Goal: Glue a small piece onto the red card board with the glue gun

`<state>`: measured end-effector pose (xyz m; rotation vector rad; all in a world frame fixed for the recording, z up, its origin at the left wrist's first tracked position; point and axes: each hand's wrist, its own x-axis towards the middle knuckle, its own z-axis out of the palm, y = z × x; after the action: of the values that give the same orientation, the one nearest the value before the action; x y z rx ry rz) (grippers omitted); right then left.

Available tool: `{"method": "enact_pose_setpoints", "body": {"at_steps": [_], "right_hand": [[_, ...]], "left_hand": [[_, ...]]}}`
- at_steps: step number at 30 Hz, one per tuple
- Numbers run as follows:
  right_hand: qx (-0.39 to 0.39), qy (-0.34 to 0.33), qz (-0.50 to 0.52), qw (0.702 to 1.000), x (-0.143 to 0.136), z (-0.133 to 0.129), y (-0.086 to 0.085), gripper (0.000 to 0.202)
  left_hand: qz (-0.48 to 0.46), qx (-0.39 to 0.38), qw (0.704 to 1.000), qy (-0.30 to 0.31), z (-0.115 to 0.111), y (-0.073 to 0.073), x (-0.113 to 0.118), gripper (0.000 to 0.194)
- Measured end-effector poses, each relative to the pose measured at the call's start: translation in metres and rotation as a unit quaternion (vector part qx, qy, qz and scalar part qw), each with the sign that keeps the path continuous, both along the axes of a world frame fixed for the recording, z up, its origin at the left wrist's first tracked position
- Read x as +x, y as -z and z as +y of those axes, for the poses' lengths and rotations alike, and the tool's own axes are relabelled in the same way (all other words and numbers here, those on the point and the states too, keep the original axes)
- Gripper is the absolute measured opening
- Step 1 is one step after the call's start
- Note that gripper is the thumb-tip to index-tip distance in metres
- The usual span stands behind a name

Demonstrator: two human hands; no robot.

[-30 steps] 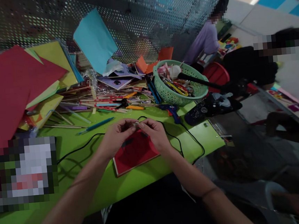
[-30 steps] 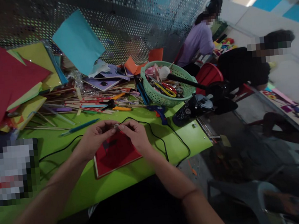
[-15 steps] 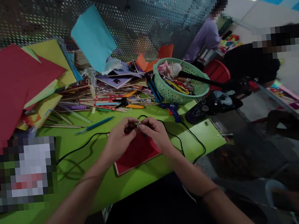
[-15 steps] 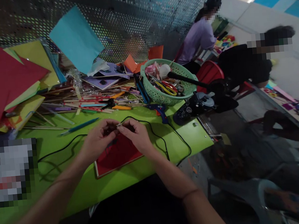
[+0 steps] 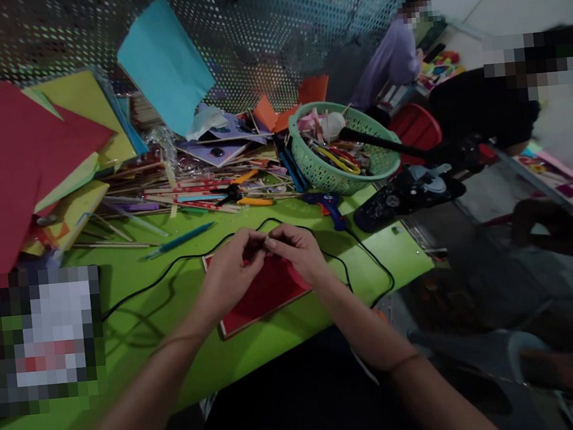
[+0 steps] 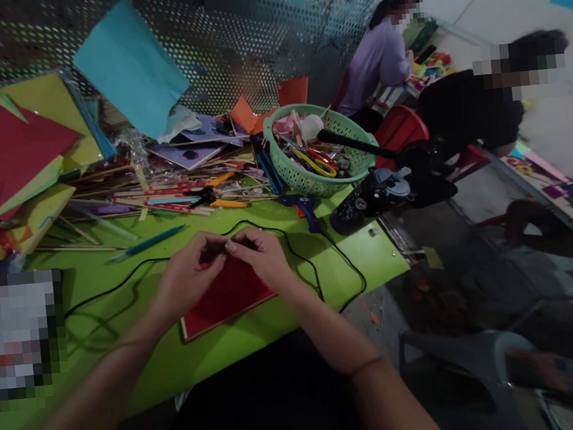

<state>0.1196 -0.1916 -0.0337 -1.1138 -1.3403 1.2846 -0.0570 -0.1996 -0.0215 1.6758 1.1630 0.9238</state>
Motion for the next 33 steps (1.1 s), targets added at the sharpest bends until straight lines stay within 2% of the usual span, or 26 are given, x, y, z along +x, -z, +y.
{"method": "enact_pose_setpoints", "body": {"at_steps": [5,8,12,15,17,21,27,33], "right_hand": [[0.007,0.007,-0.006,1.0,0.0,-0.001,-0.004,0.024],[0.019,0.011,-0.008,1.0,0.0,-0.003,-0.005,0.022],[0.025,0.012,-0.002,1.0,-0.002,-0.005,-0.006,0.02],[0.062,0.025,-0.036,0.997,-0.003,-0.007,-0.006,0.016],[0.103,0.049,-0.079,0.99,-0.003,-0.008,-0.005,0.015],[0.153,0.074,-0.133,0.976,-0.003,-0.01,-0.004,0.011],[0.166,0.046,-0.124,0.977,-0.003,-0.008,-0.004,0.016],[0.175,0.065,-0.162,0.969,-0.002,-0.009,-0.002,0.014]], "left_hand": [[-0.026,-0.012,1.0,-0.008,0.001,0.002,0.0,0.017],[-0.093,-0.049,0.994,-0.004,0.003,0.005,0.0,0.017],[-0.242,-0.15,0.958,-0.02,0.007,0.008,0.002,0.025],[-0.297,-0.196,0.934,-0.029,0.009,0.01,0.003,0.028],[-0.298,-0.204,0.932,-0.024,0.008,0.01,0.004,0.028],[-0.257,-0.181,0.949,-0.018,0.008,0.011,0.005,0.026],[-0.247,-0.173,0.953,-0.027,0.008,0.011,0.004,0.024],[-0.216,-0.152,0.965,-0.004,0.006,0.008,0.003,0.024]]}}
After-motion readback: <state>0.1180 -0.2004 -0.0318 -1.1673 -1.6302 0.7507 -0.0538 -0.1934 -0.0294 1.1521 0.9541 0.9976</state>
